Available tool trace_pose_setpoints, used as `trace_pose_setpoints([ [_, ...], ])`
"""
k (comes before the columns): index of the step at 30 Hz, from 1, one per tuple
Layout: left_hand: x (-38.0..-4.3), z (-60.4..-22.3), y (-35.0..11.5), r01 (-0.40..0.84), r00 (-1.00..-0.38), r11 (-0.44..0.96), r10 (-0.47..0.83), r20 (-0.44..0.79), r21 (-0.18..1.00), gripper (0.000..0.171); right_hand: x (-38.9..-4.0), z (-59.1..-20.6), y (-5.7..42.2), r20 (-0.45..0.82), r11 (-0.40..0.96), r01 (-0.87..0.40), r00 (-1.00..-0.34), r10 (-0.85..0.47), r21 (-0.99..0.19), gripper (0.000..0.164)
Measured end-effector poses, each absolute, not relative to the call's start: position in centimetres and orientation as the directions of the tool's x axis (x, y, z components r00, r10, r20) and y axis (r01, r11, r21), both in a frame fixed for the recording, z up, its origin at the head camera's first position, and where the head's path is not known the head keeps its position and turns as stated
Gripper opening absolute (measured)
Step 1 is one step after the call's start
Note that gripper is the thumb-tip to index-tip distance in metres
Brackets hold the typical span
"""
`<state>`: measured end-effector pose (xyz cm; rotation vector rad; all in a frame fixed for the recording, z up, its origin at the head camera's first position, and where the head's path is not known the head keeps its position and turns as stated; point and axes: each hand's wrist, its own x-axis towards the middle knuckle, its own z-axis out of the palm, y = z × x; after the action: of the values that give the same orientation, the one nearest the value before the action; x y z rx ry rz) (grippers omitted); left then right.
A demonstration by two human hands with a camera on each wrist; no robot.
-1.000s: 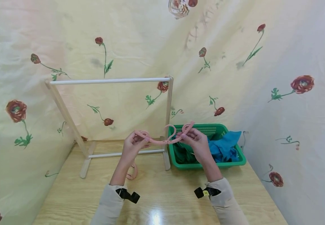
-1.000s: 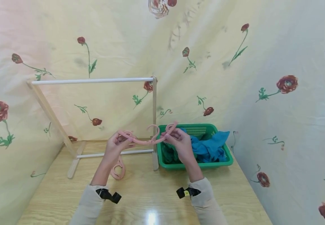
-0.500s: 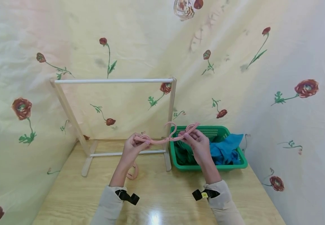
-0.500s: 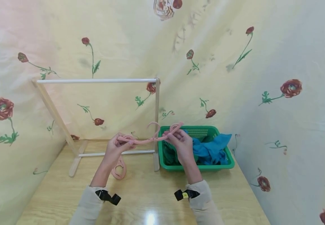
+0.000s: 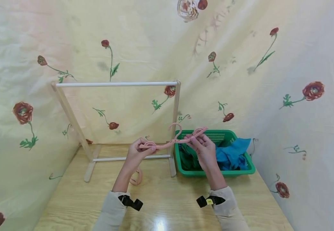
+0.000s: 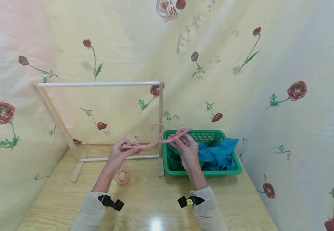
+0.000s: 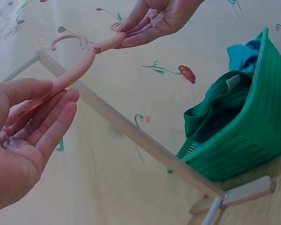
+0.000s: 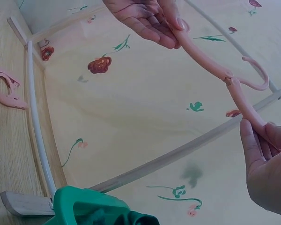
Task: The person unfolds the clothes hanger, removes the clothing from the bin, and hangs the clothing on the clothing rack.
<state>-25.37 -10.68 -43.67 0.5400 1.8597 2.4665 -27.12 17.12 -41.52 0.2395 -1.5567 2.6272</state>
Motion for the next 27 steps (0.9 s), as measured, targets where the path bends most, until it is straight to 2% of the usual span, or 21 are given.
trace_pose_setpoints([
  [5, -25.4, -44.0, -10.8, 0.178, -0.935, -0.268, 0.252, 0.248, 0.947, 0.014, -27.1, -41.6, 17.1, 0.195, -0.493, -0.166, -0.981, -0.007, -0.854, 0.018],
  [11, -25.6, -44.6, -10.6, 0.143, -0.932, -0.186, 0.306, 0.196, 0.972, 0.022, -27.0, -41.6, 17.1, 0.211, -0.499, -0.181, -0.977, -0.003, -0.848, 0.02],
  [19, -26.1, -45.0, -10.0, 0.19, -0.904, -0.187, 0.349, 0.246, 0.964, 0.018, -27.1, -41.4, 17.0, 0.208, -0.524, -0.184, -0.978, 0.013, -0.831, 0.021],
  [27, -26.0, -44.9, -9.4, 0.18, -0.922, -0.201, 0.308, 0.237, 0.963, 0.016, -27.0, -42.0, 16.7, 0.186, -0.566, -0.163, -0.982, 0.016, -0.808, 0.012],
])
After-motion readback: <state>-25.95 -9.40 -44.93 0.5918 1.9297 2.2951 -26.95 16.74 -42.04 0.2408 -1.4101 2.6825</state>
